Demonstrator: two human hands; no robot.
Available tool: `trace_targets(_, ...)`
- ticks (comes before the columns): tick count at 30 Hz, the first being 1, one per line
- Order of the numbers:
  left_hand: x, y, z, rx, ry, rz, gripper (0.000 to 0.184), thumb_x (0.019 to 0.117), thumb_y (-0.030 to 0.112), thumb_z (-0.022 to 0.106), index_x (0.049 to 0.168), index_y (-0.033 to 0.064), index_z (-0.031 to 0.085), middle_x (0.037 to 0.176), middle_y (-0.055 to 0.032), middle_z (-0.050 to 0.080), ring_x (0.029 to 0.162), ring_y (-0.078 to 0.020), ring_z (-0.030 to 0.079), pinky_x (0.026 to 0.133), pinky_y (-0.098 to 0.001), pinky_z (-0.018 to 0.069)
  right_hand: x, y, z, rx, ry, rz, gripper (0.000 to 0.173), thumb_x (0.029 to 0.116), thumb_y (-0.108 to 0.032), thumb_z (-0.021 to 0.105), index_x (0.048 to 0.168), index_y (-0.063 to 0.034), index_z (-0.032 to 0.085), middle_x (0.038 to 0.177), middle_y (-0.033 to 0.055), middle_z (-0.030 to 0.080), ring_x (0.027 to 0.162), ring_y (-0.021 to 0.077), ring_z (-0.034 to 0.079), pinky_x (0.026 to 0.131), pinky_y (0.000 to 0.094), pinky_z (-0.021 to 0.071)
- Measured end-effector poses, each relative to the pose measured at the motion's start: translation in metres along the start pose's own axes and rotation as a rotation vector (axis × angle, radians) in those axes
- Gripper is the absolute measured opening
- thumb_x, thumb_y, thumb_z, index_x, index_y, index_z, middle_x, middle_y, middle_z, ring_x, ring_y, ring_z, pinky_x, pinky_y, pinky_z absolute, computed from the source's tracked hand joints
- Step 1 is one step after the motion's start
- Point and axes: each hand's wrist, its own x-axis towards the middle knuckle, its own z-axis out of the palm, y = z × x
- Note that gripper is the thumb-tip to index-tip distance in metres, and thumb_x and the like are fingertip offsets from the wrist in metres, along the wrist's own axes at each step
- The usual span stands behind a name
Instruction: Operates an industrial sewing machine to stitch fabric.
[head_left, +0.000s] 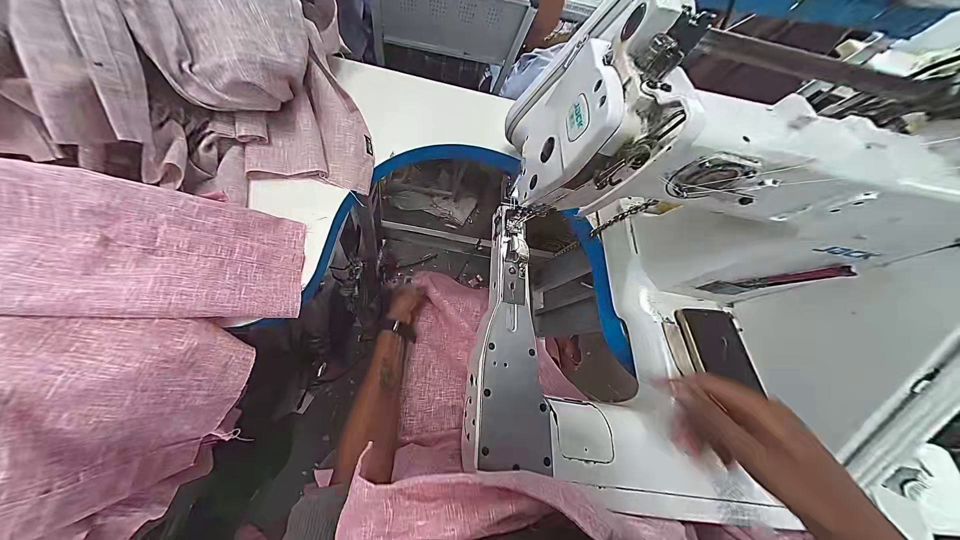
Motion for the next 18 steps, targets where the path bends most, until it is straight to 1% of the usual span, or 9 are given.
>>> trace_targets(1,0.002,0.031,0.01,-0.005,-0.073,0.138,0.023,0.1022,0.01,0.06,0.114,-0.0098,0.063,0.093,-0.016,0.064,0.079,-0.0171,0.057,0.075,-0.035,0.0507,0.065,-0.003,0.011,-0.072,-0.041,-0.042,0.039,0.1053,-0.027,0.046,0.113,0.0044,0.068,0.078,0.0118,0.069,0.064,0.0199,0.065,0.063,0.0418,0.0569)
trace_targets(2,-0.001,0.058,0.015,-0.021,-0.112,0.266,0.019,0.1021,0.008,0.059,0.111,-0.0078,0.064,0.084,-0.0109,0.061,0.07,-0.0132,0.053,0.067,-0.0314,0.0478,0.128,-0.007,0.028,-0.154,-0.138,-0.014,0.039,0.1084,-0.026,0.045,0.119,0.0049,0.066,0.093,0.0199,0.07,0.079,0.0302,0.069,0.077,0.0513,0.057)
trace_targets(4,-0.026,0.097,0.009,0.035,-0.115,0.411,0.015,0.1034,0.008,0.057,0.11,-0.0032,0.063,0.076,-0.0038,0.059,0.061,-0.008,0.055,0.061,-0.025,0.0503,0.208,-0.014,0.079,-0.339,-0.302,0.111,0.04,0.1059,-0.022,0.053,0.132,0.0082,0.06,0.123,0.0327,0.065,0.116,0.0473,0.063,0.102,0.0654,0.0445)
trace_targets(6,-0.038,0.096,-0.02,0.308,-0.099,0.39,0.023,0.1023,0.013,0.059,0.11,-0.0071,0.067,0.09,-0.0161,0.069,0.079,-0.0227,0.067,0.08,-0.041,0.0568,0.211,-0.03,0.115,-0.306,-0.417,0.155,0.051,0.1008,-0.018,0.063,0.141,0.0104,0.051,0.14,0.0333,0.055,0.135,0.0453,0.05,0.114,0.0604,0.035)
trace_targets(8,-0.036,0.046,-0.044,0.581,-0.116,0.126,0.036,0.103,0.022,0.057,0.117,-0.0091,0.067,0.113,-0.0284,0.068,0.108,-0.0399,0.065,0.099,-0.0574,0.0485,0.178,-0.041,0.125,-0.143,-0.468,0.155,0.045,0.1015,-0.008,0.06,0.141,0.0108,0.05,0.141,0.0284,0.056,0.134,0.033,0.052,0.116,0.0452,0.0365)
trace_targets(10,-0.029,-0.026,-0.049,0.531,-0.107,-0.186,0.052,0.1073,0.035,0.052,0.131,-0.0113,0.058,0.133,-0.032,0.059,0.128,-0.0424,0.056,0.109,-0.0578,0.0411,0.164,-0.056,0.12,-0.223,-0.567,0.171,0.043,0.1029,-0.007,0.057,0.142,0.0108,0.05,0.144,0.0287,0.054,0.137,0.034,0.05,0.117,0.0459,0.0344)
trace_targets(12,-0.02,-0.049,-0.036,0.199,0.033,-0.269,0.06,0.1056,0.038,0.057,0.139,-0.0117,0.051,0.14,-0.031,0.055,0.132,-0.0387,0.054,0.112,-0.0523,0.0414,0.184,-0.059,0.116,-0.372,-0.57,0.187,0.05,0.1006,-0.016,0.064,0.142,0.0086,0.051,0.144,0.0293,0.053,0.138,0.0396,0.049,0.116,0.0538,0.0345)
trace_targets(15,0.002,-0.001,-0.005,-0.009,0.086,-0.086,0.041,0.1024,0.015,0.061,0.131,-0.014,0.056,0.126,-0.0293,0.062,0.115,-0.0343,0.062,0.102,-0.0485,0.0487,0.217,-0.033,0.112,-0.398,-0.368,0.188,0.053,0.1025,-0.023,0.06,0.142,0.0114,0.049,0.142,0.0342,0.053,0.137,0.0479,0.048,0.114,0.0616,0.0338)
trace_targets(18,-0.03,0.101,0.02,-0.364,-0.117,0.259,0.013,0.1019,0.006,0.055,0.098,-0.0009,0.065,0.079,-0.0078,0.066,0.07,-0.0127,0.063,0.069,-0.0315,0.0562,0.216,-0.001,0.128,-0.094,-0.106,0.169,0.051,0.11,-0.022,0.041,0.148,0.011,0.042,0.145,0.0334,0.052,0.139,0.0413,0.049,0.118,0.0521,0.0343)
